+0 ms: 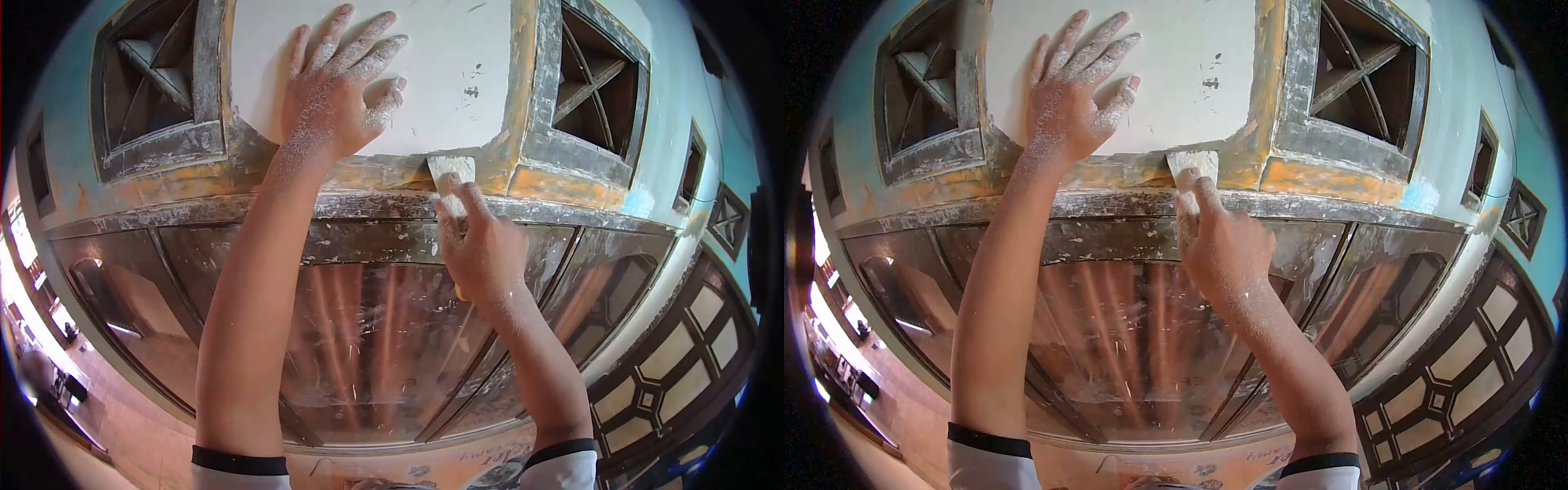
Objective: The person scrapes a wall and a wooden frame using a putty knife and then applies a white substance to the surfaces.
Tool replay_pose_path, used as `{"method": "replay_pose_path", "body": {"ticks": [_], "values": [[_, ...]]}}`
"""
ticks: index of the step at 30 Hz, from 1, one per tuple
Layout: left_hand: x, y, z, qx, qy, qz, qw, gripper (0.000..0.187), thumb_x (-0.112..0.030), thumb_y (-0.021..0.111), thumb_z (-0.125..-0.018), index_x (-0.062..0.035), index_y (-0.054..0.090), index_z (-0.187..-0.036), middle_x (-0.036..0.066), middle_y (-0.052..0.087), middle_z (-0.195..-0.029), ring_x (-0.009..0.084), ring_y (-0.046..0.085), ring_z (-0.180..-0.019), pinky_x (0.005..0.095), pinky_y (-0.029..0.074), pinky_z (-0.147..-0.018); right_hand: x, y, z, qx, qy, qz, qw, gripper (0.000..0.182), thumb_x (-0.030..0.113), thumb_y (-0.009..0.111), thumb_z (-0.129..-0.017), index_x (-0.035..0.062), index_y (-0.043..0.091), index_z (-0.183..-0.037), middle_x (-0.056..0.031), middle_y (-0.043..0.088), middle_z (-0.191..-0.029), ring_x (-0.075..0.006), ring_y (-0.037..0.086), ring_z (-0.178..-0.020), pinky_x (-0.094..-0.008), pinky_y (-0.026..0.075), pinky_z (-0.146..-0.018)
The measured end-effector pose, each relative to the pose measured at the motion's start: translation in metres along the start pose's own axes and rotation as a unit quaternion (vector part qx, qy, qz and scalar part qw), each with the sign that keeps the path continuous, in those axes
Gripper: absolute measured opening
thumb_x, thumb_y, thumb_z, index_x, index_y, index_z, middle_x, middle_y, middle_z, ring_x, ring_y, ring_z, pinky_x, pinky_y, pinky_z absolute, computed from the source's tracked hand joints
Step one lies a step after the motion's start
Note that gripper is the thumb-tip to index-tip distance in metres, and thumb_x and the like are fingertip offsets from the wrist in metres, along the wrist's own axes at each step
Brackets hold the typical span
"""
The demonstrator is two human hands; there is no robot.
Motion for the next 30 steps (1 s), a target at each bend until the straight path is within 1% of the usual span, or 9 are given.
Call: {"method": "replay_pose_path", "body": {"ticks": [1,4,6,8,10,14,22,28,30], "values": [[0.0,0.0,0.0,0.0,0.002,0.003,1.0,0.05,-0.042,0.06,-0.101,-0.032,0.058,-0.15,-0.01,0.042,-0.167,0.0242,0.03,-0.158,0.0568,0.016,-0.131,-0.001,0.003,-0.001,0.022,0.008,-0.006,1.0,0.039,0.043,0.054,-0.107,0.0257,0.052,-0.142,-0.0172,0.069,-0.067,-0.0438,0.072,-0.066,-0.0569,0.055,-0.061],[0.003,0.001,0.005,0.013,0.01,0.021,1.0,0.05,-0.042,0.06,-0.102,-0.031,0.058,-0.151,-0.009,0.041,-0.167,0.0242,0.029,-0.158,0.0567,0.016,-0.131,0.001,0.008,0.003,-0.016,-0.01,0.007,1.0,0.036,0.043,0.055,-0.107,0.024,0.054,-0.137,-0.0168,0.068,-0.066,-0.0439,0.071,-0.064,-0.0572,0.055,-0.06],[0.014,-0.001,0.009,0.025,0.01,0.034,0.999,0.049,-0.042,0.059,-0.103,-0.0303,0.058,-0.151,-0.009,0.041,-0.168,0.0242,0.029,-0.158,0.056,0.017,-0.131,0.004,0.007,0.006,-0.012,-0.012,0.005,1.0,0.035,0.043,0.055,-0.107,0.0234,0.054,-0.136,-0.0164,0.068,-0.065,-0.0435,0.071,-0.064,-0.0574,0.054,-0.059],[0.029,-0.005,0.014,0.06,0.07,0.026,0.995,0.049,-0.041,0.057,-0.104,-0.0292,0.057,-0.151,-0.008,0.039,-0.169,0.0245,0.028,-0.159,0.0543,0.017,-0.131,0.008,0.007,0.004,-0.01,-0.015,0.0,1.0,0.034,0.043,0.056,-0.106,0.0228,0.054,-0.134,-0.016,0.067,-0.063,-0.043,0.071,-0.063,-0.0575,0.054,-0.059],[0.047,-0.014,0.02,0.064,0.07,0.016,0.995,0.049,-0.041,0.057,-0.104,-0.0293,0.057,-0.151,-0.007,0.039,-0.169,0.0245,0.028,-0.159,0.0536,0.017,-0.131,0.008,0.006,0.004,-0.038,0.0,-0.032,0.999,0.032,0.038,0.065,-0.103,0.0186,0.062,-0.128,-0.0147,0.068,-0.062,-0.0419,0.071,-0.064,-0.0534,0.053,-0.058],[0.07,-0.025,0.029,0.079,0.067,-0.003,0.995,0.051,-0.04,0.058,-0.104,-0.0297,0.055,-0.153,-0.006,0.037,-0.17,0.0241,0.027,-0.16,0.0533,0.017,-0.131,0.01,0.018,0.008,-0.017,-0.002,-0.019,1.0,0.035,0.042,0.058,-0.105,0.0218,0.055,-0.134,-0.0143,0.066,-0.061,-0.0423,0.071,-0.062,-0.0567,0.053,-0.056],[0.071,-0.023,0.033,0.067,0.064,0.009,0.996,0.052,-0.039,0.059,-0.103,-0.0305,0.053,-0.155,-0.007,0.036,-0.17,0.0229,0.027,-0.159,0.0537,0.019,-0.131,0.016,0.014,0.007,-0.037,0.012,-0.042,0.998,0.034,0.04,0.061,-0.104,0.022,0.06,-0.132,-0.0154,0.067,-0.062,-0.0429,0.07,-0.062,-0.0556,0.055,-0.058],[0.068,-0.033,0.032,0.029,0.077,0.018,0.996,0.049,-0.039,0.059,-0.104,-0.0301,0.057,-0.152,-0.008,0.042,-0.167,0.022,0.032,-0.157,0.0523,0.021,-0.131,0.021,0.016,0.008,-0.05,0.005,-0.035,0.998,0.034,0.041,0.061,-0.104,0.0228,0.06,-0.133,-0.0158,0.069,-0.065,-0.0439,0.071,-0.066,-0.0553,0.056,-0.06],[0.072,-0.032,0.029,0.119,0.022,0.103,0.987,0.052,-0.041,0.059,-0.1,-0.0149,0.062,-0.145,0.003,0.043,-0.167,0.032,0.027,-0.159,0.0585,0.016,-0.13,0.025,0.018,0.014,-0.04,0.01,-0.033,0.999,0.034,0.041,0.061,-0.104,0.0223,0.06,-0.133,-0.0159,0.069,-0.065,-0.044,0.071,-0.066,-0.0557,0.056,-0.061]]}}
Point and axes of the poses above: each hand's wrist, its own z-axis away from the middle knuckle, its own y-axis out of the palm, x = y × z, the point moved 6 cm from there along -z, towards the middle knuckle
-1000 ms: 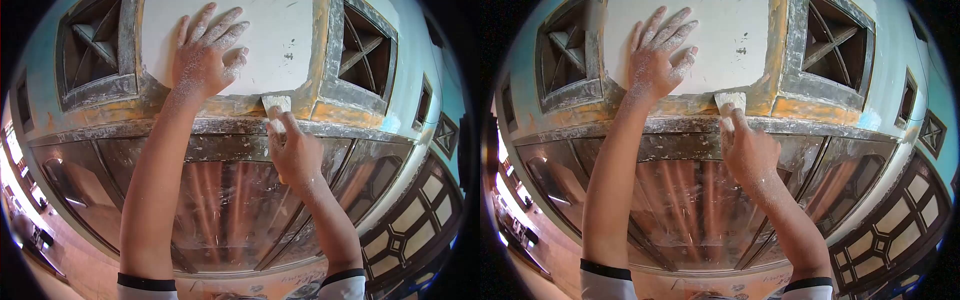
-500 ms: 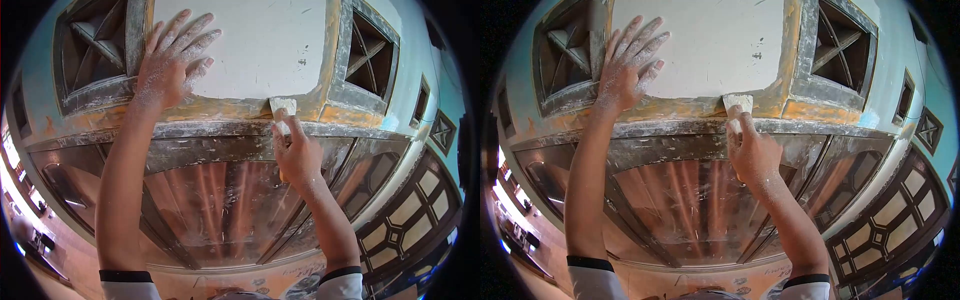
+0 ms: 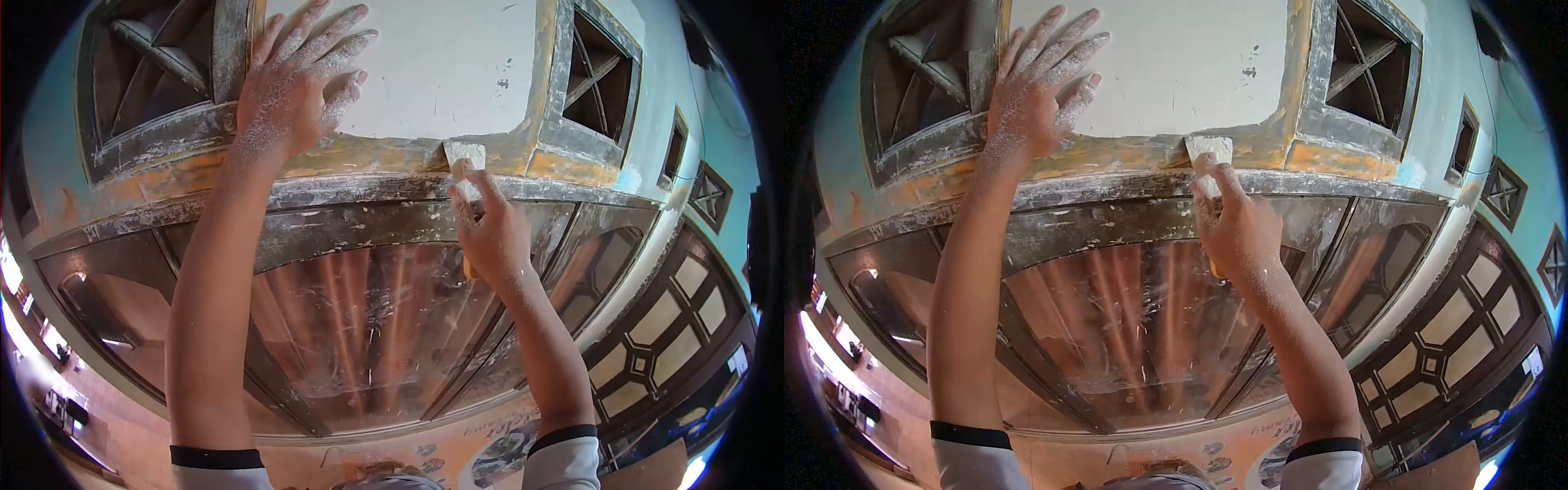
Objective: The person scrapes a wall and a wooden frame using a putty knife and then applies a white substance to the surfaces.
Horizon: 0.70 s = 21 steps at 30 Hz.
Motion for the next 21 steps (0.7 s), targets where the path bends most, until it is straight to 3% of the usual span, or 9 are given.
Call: {"method": "replay_pose_path", "body": {"ticks": [10,21], "values": [[0.002,0.002,0.0,-0.012,0.007,-0.004,1.0,0.049,-0.041,0.057,-0.102,-0.0152,0.063,-0.144,0.001,0.042,-0.167,0.0307,0.027,-0.159,0.0583,0.017,-0.131,0.007,0.001,-0.008,0.026,0.041,-0.028,0.998,0.035,0.04,0.063,-0.103,0.0198,0.059,-0.132,-0.0166,0.071,-0.068,-0.0445,0.072,-0.068,-0.0554,0.056,-0.062],[0.003,0.004,0.001,-0.03,0.004,0.003,1.0,0.05,-0.041,0.057,-0.101,-0.0152,0.063,-0.143,0.001,0.043,-0.167,0.0309,0.028,-0.158,0.0582,0.017,-0.13,0.022,0.005,0.0,0.015,0.025,-0.029,0.999,0.036,0.041,0.061,-0.104,0.0192,0.059,-0.133,-0.0175,0.072,-0.07,-0.0439,0.072,-0.07,-0.0547,0.056,-0.065]]}}
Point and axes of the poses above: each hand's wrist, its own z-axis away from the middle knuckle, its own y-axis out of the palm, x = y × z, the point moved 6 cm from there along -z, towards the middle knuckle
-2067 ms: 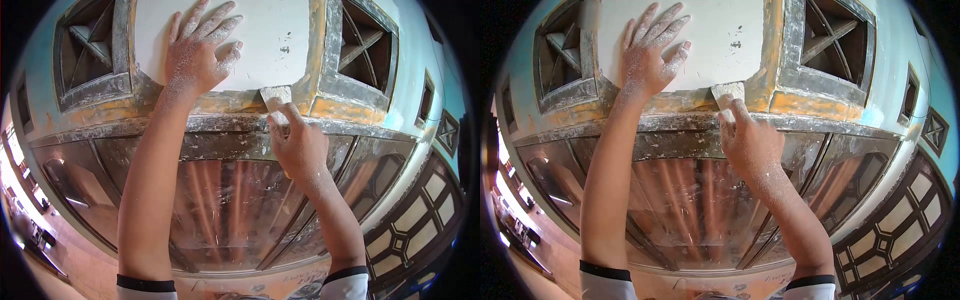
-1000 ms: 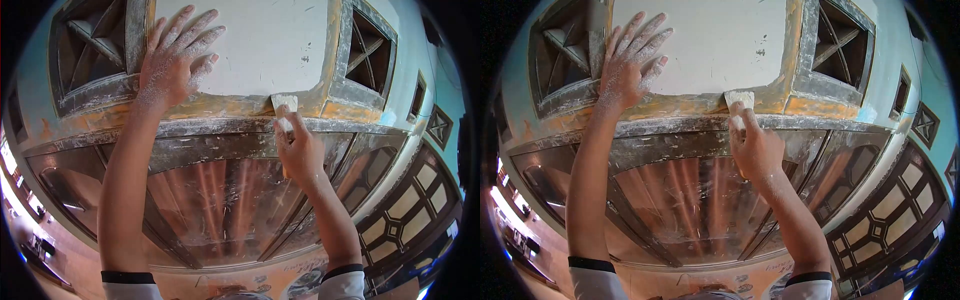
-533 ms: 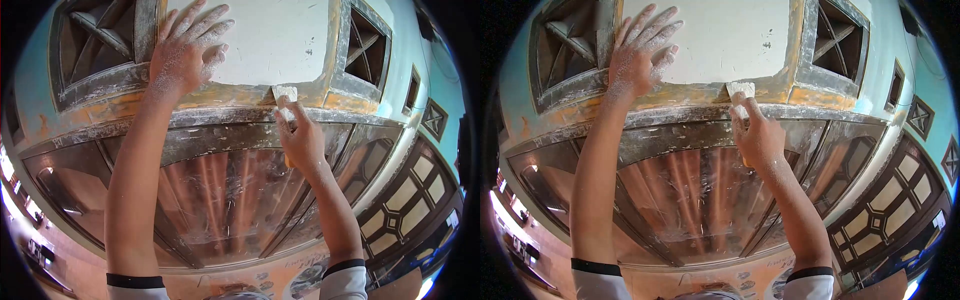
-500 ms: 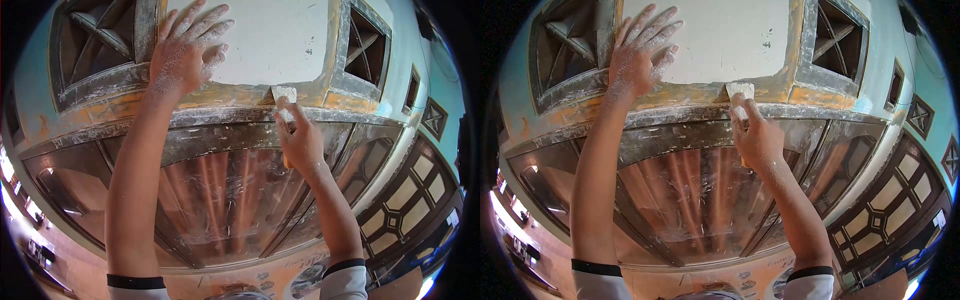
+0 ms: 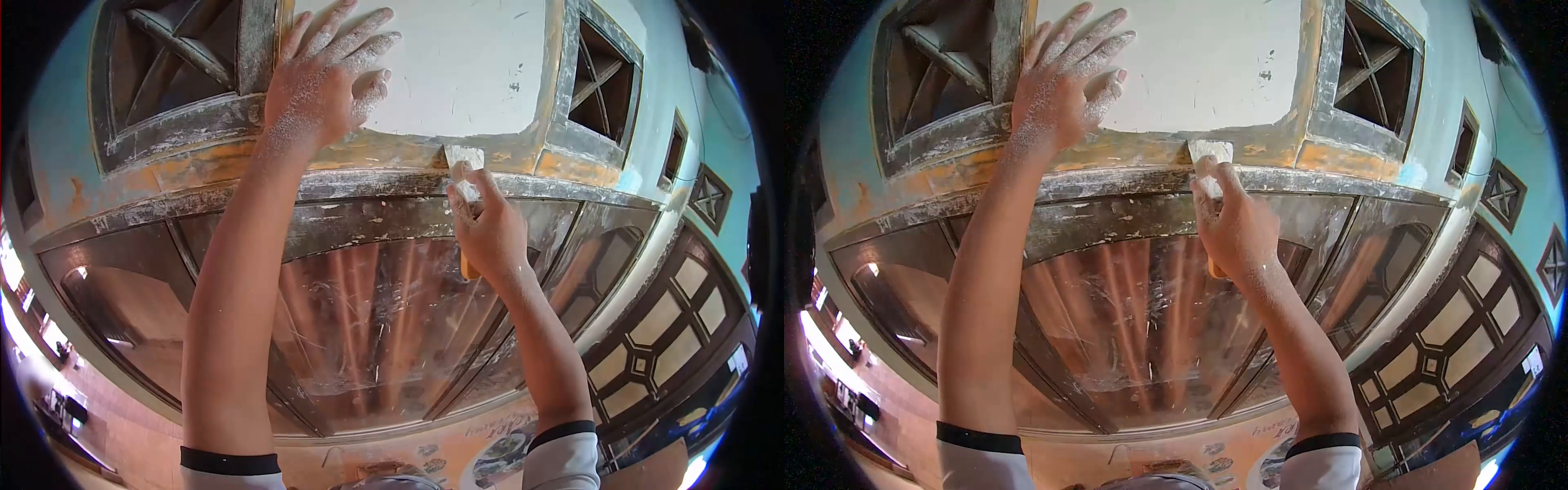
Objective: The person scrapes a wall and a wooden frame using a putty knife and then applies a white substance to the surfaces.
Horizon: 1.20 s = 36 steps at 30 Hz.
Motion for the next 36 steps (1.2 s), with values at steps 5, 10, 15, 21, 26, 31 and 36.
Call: {"method": "replay_pose_path", "body": {"ticks": [5,10,15,21,26,31,36], "values": [[-0.002,-0.001,0.0,-0.004,0.004,-0.003,1.0,0.05,-0.04,0.057,-0.101,-0.0153,0.064,-0.143,0.001,0.043,-0.167,0.0312,0.028,-0.158,0.0581,0.017,-0.13,0.005,0.007,0.004,-0.018,-0.002,0.013,1.0,0.034,0.042,0.059,-0.105,0.0196,0.059,-0.13,-0.016,0.069,-0.066,-0.0429,0.072,-0.066,-0.0548,0.056,-0.063],[-0.001,-0.001,0.001,-0.006,0.004,-0.011,1.0,0.049,-0.04,0.058,-0.101,-0.0147,0.064,-0.143,0.001,0.043,-0.167,0.0312,0.029,-0.158,0.0578,0.018,-0.13,0.015,0.004,0.001,-0.006,-0.001,0.002,1.0,0.032,0.042,0.059,-0.106,0.0196,0.058,-0.129,-0.0154,0.068,-0.065,-0.0423,0.071,-0.064,-0.0546,0.056,-0.063],[-0.001,-0.001,0.001,-0.008,0.005,-0.005,1.0,0.05,-0.04,0.058,-0.101,-0.0142,0.064,-0.143,0.001,0.043,-0.167,0.0303,0.028,-0.158,0.0567,0.017,-0.13,0.023,0.004,-0.001,-0.001,0.013,0.004,1.0,0.032,0.041,0.059,-0.105,0.0187,0.058,-0.129,-0.0157,0.069,-0.066,-0.0421,0.071,-0.066,-0.0545,0.056,-0.063],[0.0,0.001,0.001,-0.008,0.007,-0.018,1.0,0.05,-0.04,0.057,-0.101,-0.0144,0.063,-0.143,0.001,0.042,-0.167,0.0299,0.028,-0.158,0.0563,0.016,-0.131,0.025,0.009,0.0,0.008,0.016,-0.014,1.0,0.033,0.04,0.062,-0.104,0.0181,0.058,-0.128,-0.0164,0.07,-0.069,-0.0425,0.073,-0.069,-0.055,0.056,-0.064],[0.001,-0.001,0.0,-0.002,-0.001,-0.006,1.0,0.051,-0.04,0.056,-0.101,-0.0147,0.063,-0.144,0.001,0.042,-0.167,0.0296,0.027,-0.158,0.0565,0.016,-0.131,0.03,0.01,0.0,0.005,0.011,-0.007,1.0,0.034,0.04,0.06,-0.105,0.0176,0.057,-0.13,-0.0168,0.071,-0.07,-0.0425,0.074,-0.071,-0.0552,0.056,-0.065],[-0.001,0.004,0.003,-0.076,0.026,-0.092,0.992,0.047,-0.04,0.061,-0.102,-0.0291,0.061,-0.148,-0.008,0.046,-0.164,0.0218,0.035,-0.156,0.0514,0.022,-0.131,0.032,0.014,0.0,0.001,0.007,-0.002,1.0,0.035,0.041,0.06,-0.105,0.0178,0.056,-0.131,-0.0177,0.071,-0.071,-0.0429,0.074,-0.071,-0.0553,0.056,-0.065],[-0.002,0.004,0.004,-0.082,0.035,-0.086,0.992,0.045,-0.039,0.061,-0.101,-0.0279,0.063,-0.145,-0.008,0.048,-0.163,0.0218,0.037,-0.154,0.051,0.024,-0.13,0.035,0.015,0.0,0.001,0.012,-0.002,1.0,0.033,0.041,0.059,-0.105,0.0193,0.056,-0.13,-0.0177,0.071,-0.07,-0.0436,0.073,-0.071,-0.0559,0.056,-0.066]]}}
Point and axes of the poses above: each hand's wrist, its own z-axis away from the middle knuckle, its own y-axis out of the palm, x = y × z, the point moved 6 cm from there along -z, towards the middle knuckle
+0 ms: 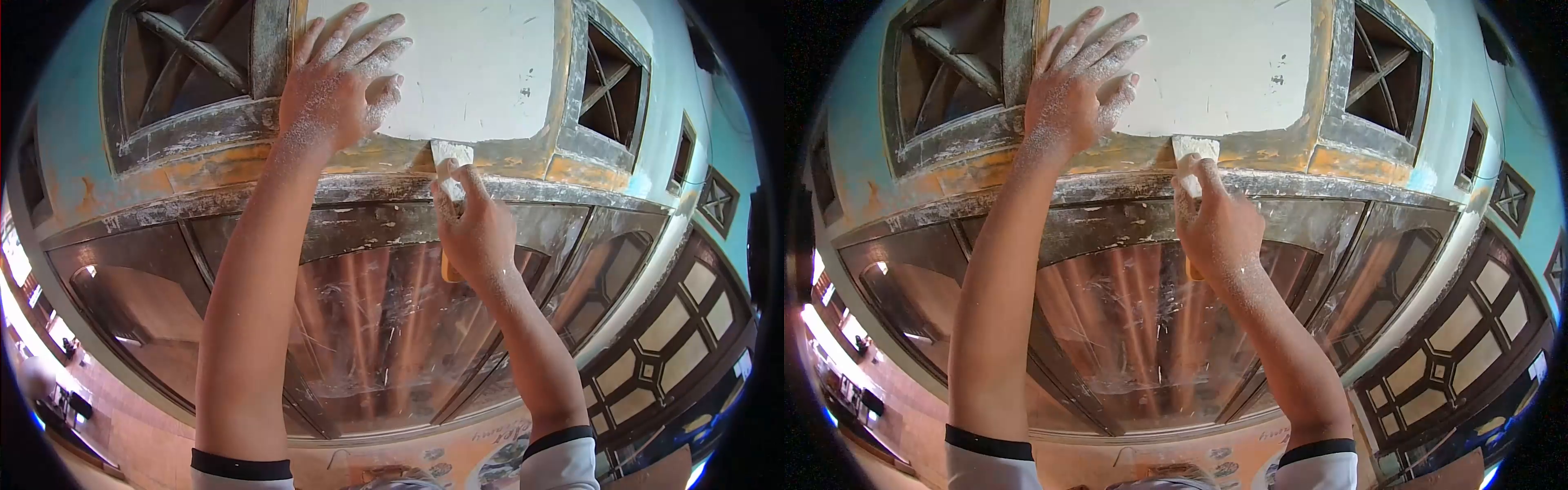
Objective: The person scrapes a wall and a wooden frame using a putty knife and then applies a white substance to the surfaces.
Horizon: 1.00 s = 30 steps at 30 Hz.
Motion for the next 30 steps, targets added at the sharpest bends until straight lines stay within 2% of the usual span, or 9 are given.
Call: {"method": "replay_pose_path", "body": {"ticks": [3,6,8,11,30], "values": [[0.0,0.0,-0.001,-0.001,-0.003,0.009,1.0,0.045,-0.039,0.061,-0.102,-0.0276,0.063,-0.145,-0.008,0.049,-0.162,0.0224,0.037,-0.154,0.0516,0.024,-0.129,0.005,0.0,0.001,-0.019,-0.025,0.012,0.999,0.033,0.041,0.059,-0.105,0.0196,0.056,-0.13,-0.018,0.072,-0.071,-0.0441,0.073,-0.073,-0.0565,0.056,-0.066],[0.0,-0.002,0.0,-0.009,0.002,0.015,1.0,0.044,-0.039,0.062,-0.101,-0.0273,0.064,-0.144,-0.007,0.049,-0.162,0.0229,0.038,-0.154,0.0517,0.025,-0.129,0.006,0.001,0.0,0.026,0.022,-0.015,0.999,0.033,0.043,0.059,-0.105,0.0201,0.056,-0.128,-0.0186,0.071,-0.073,-0.0446,0.074,-0.075,-0.0572,0.056,-0.066],[-0.001,0.0,0.001,-0.006,-0.008,0.017,1.0,0.044,-0.038,0.062,-0.101,-0.0273,0.064,-0.144,-0.007,0.049,-0.162,0.023,0.038,-0.154,0.0519,0.025,-0.129,0.007,0.003,0.004,-0.014,-0.017,0.003,1.0,0.033,0.044,0.059,-0.105,0.0204,0.056,-0.128,-0.0184,0.071,-0.072,-0.0446,0.074,-0.075,-0.0571,0.056,-0.066],[0.0,0.002,0.001,-0.007,-0.017,0.02,1.0,0.044,-0.038,0.062,-0.101,-0.0274,0.064,-0.143,-0.007,0.049,-0.162,0.0232,0.038,-0.154,0.0521,0.025,-0.129,0.005,0.004,-0.001,-0.021,-0.02,-0.011,1.0,0.033,0.045,0.059,-0.105,0.0216,0.057,-0.129,-0.017,0.07,-0.069,-0.0441,0.074,-0.073,-0.0563,0.056,-0.065],[0.002,0.004,0.002,0.002,-0.022,0.002,1.0,0.044,-0.04,0.061,-0.102,-0.0321,0.063,-0.145,-0.01,0.047,-0.163,0.0208,0.036,-0.155,0.0515,0.023,-0.13,0.019,0.012,0.003,-0.017,-0.035,-0.011,0.999,0.034,0.043,0.058,-0.106,0.0217,0.055,-0.132,-0.0174,0.07,-0.068,-0.0437,0.073,-0.07,-0.0561,0.055,-0.063]]}}
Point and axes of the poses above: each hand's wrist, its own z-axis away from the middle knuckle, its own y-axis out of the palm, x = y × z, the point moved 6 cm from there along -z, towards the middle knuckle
